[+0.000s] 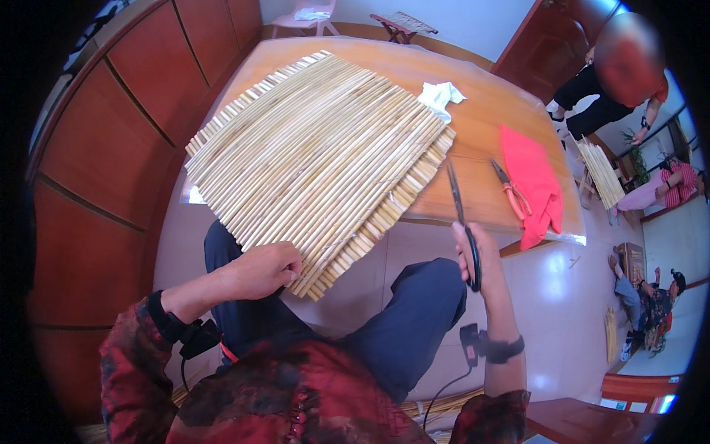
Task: The person weaves a straw mat by hand, threading a white string through individual straw stalks to secure them together and using scissors to trim the edges.
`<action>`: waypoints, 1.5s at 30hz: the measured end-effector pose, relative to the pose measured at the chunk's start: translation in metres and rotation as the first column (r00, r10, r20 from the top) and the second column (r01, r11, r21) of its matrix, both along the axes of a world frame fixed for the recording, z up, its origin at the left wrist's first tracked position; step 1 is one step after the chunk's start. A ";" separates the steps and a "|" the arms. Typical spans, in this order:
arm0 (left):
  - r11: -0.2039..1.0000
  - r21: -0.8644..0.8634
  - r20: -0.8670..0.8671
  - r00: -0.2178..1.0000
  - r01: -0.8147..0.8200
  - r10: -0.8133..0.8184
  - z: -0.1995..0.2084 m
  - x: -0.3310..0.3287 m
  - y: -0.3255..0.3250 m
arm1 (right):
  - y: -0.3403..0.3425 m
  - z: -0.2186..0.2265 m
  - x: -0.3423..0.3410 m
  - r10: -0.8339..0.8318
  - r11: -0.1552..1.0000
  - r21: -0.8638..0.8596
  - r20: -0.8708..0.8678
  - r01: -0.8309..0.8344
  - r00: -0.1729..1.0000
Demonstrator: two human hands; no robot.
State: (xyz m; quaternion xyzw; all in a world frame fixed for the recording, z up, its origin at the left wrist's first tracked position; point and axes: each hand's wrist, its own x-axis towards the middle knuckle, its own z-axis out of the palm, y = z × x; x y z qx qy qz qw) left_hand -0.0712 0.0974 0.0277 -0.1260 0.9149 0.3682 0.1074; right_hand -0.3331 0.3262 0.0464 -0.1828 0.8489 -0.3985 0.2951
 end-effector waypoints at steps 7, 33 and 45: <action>0.993 -0.069 -0.210 0.974 -0.100 0.083 -0.010 0.010 0.014 | 0.021 -0.012 0.128 0.468 0.884 -0.345 0.658 -0.316 0.589; 0.948 -0.089 -0.424 0.873 -0.307 0.243 -0.023 0.022 0.026 | 0.021 -0.058 0.170 0.447 0.893 -0.425 0.801 -0.147 0.400; 0.937 -0.146 -0.494 0.844 -0.317 0.208 -0.025 0.026 0.033 | -0.023 -0.064 0.178 0.373 0.917 -0.394 0.797 -0.060 0.474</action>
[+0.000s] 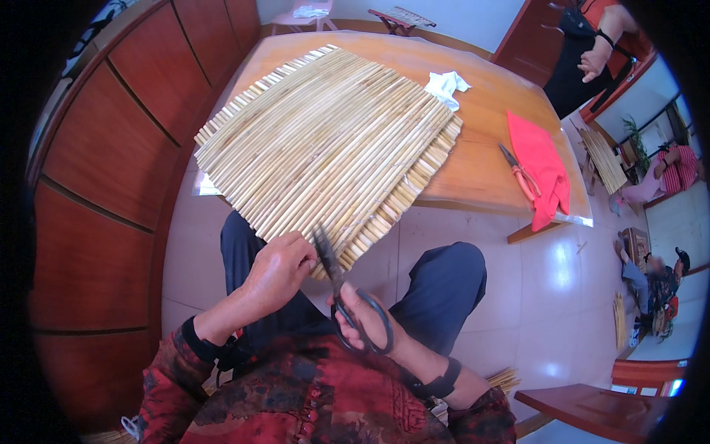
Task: The person weaves a straw mat by hand, threading a white string through individual straw stalks to secure them together and using scissors to trim the edges.
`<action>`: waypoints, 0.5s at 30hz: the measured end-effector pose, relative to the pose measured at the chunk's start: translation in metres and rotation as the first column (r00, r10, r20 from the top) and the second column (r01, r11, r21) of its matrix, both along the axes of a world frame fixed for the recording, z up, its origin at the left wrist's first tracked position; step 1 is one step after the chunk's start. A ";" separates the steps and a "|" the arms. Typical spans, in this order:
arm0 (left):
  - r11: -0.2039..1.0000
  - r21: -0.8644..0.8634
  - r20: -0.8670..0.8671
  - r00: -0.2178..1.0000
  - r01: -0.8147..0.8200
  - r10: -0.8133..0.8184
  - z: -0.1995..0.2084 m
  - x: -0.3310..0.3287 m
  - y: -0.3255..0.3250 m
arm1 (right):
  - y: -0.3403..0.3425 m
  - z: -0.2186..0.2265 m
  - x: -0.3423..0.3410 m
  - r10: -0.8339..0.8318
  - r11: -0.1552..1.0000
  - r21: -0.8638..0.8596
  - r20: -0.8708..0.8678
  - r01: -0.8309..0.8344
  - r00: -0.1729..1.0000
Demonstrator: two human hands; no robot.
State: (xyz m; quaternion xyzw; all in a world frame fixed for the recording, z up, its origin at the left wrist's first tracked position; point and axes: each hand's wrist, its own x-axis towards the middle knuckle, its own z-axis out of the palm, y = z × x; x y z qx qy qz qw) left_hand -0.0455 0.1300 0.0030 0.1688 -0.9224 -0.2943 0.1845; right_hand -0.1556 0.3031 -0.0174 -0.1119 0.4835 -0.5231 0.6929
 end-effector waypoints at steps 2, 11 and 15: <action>0.999 0.029 -0.020 0.999 0.038 -0.038 -0.001 0.002 -0.001 | -0.003 -0.001 -0.009 -0.100 0.991 -0.083 0.066 0.105 0.993; 0.873 0.487 -0.326 0.921 -0.031 0.214 -0.002 0.047 -0.015 | -0.004 0.061 -0.087 -0.331 0.938 -0.178 -0.716 0.298 0.614; 0.388 0.919 -0.195 0.778 -0.068 0.598 -0.034 0.061 -0.004 | 0.005 0.042 -0.183 -0.074 0.963 -0.055 -0.995 0.263 0.064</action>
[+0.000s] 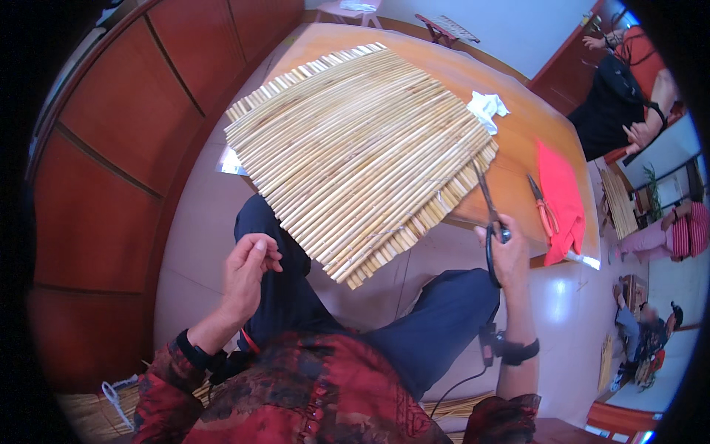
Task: The person weaves a straw mat by hand, threading a white string through individual straw stalks to secure them together and using scissors to trim the edges.
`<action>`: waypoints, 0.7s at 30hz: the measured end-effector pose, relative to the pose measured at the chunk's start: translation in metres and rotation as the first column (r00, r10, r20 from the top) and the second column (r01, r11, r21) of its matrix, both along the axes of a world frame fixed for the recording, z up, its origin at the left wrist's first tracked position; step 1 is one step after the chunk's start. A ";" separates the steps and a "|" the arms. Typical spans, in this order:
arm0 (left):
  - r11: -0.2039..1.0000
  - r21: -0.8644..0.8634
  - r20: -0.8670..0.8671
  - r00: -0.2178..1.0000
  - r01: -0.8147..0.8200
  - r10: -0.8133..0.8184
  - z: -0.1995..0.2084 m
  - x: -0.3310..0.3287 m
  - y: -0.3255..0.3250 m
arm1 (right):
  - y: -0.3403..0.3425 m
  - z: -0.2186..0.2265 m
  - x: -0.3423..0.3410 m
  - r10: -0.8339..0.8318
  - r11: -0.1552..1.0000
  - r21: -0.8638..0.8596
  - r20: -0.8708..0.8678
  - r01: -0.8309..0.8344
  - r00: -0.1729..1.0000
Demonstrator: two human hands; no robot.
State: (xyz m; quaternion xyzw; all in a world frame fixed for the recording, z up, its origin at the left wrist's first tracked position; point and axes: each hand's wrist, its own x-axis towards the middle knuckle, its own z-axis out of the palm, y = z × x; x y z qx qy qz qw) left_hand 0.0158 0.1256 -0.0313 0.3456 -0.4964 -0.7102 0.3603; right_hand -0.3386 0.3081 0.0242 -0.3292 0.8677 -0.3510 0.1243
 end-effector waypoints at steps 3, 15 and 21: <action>0.993 0.074 0.042 0.995 0.092 -0.095 -0.027 -0.003 0.006 | 0.002 -0.012 -0.038 -0.049 0.990 0.122 -0.191 0.073 0.980; 0.790 0.172 0.015 0.800 0.589 -0.599 -0.045 -0.033 0.002 | -0.001 -0.029 -0.071 0.001 0.919 0.306 -0.630 0.247 0.777; 0.865 -0.012 0.206 0.848 0.502 -0.489 -0.030 -0.026 0.004 | -0.014 -0.009 -0.067 0.077 0.821 0.522 -0.501 0.230 0.862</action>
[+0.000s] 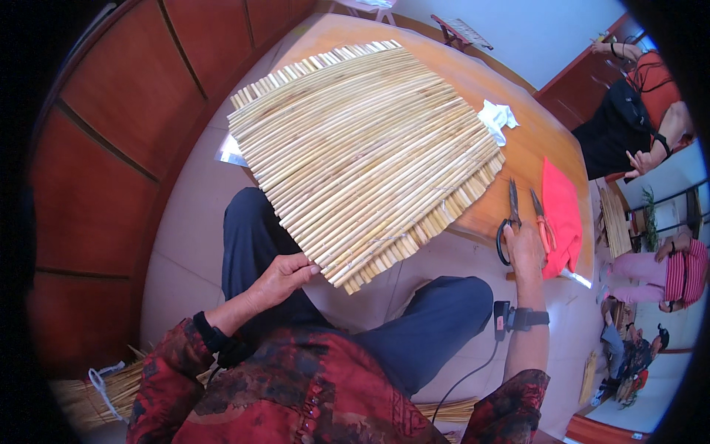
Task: The person weaves a straw mat by hand, threading a white string through individual straw stalks to secure them together and using scissors to trim the edges.
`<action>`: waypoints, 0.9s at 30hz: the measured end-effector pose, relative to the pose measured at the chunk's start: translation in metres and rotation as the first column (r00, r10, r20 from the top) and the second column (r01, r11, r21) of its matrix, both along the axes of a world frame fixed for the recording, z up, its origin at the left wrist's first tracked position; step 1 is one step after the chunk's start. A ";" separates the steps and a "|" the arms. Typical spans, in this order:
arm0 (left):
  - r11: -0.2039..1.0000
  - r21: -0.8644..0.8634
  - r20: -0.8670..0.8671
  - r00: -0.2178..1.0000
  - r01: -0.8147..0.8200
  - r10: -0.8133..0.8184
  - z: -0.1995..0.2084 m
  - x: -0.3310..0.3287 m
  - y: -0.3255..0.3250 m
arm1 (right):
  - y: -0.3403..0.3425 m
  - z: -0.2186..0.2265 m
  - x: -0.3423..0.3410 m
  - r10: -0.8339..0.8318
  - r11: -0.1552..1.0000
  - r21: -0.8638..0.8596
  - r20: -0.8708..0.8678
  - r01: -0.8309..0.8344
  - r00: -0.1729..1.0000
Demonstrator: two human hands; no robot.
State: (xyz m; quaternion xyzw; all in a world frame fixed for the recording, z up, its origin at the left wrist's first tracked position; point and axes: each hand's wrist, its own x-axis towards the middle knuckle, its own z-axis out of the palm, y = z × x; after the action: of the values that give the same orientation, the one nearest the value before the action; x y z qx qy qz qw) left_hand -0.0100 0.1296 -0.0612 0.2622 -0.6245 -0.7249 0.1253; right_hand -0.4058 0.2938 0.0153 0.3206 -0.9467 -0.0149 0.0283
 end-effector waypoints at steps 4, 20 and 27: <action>0.973 -0.231 0.021 1.000 0.006 -0.001 -0.018 0.002 -0.001 | 0.000 0.000 -0.006 0.002 1.000 0.010 0.006 -0.002 1.000; 0.996 -0.042 0.003 0.997 0.077 -0.077 -0.021 0.007 0.005 | -0.016 0.029 0.130 0.532 0.814 -0.359 0.142 -0.457 0.835; 0.974 -0.219 0.027 0.998 0.053 -0.048 -0.036 -0.012 0.010 | -0.045 0.001 0.235 0.898 0.424 -0.201 -0.031 -0.883 0.438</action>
State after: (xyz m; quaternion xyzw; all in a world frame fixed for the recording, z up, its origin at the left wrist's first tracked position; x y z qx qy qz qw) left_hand -0.0216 0.1400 -0.0974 0.2385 -0.7087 -0.6515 0.1283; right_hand -0.1708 0.2490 0.0163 0.7685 -0.6309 0.1042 0.0236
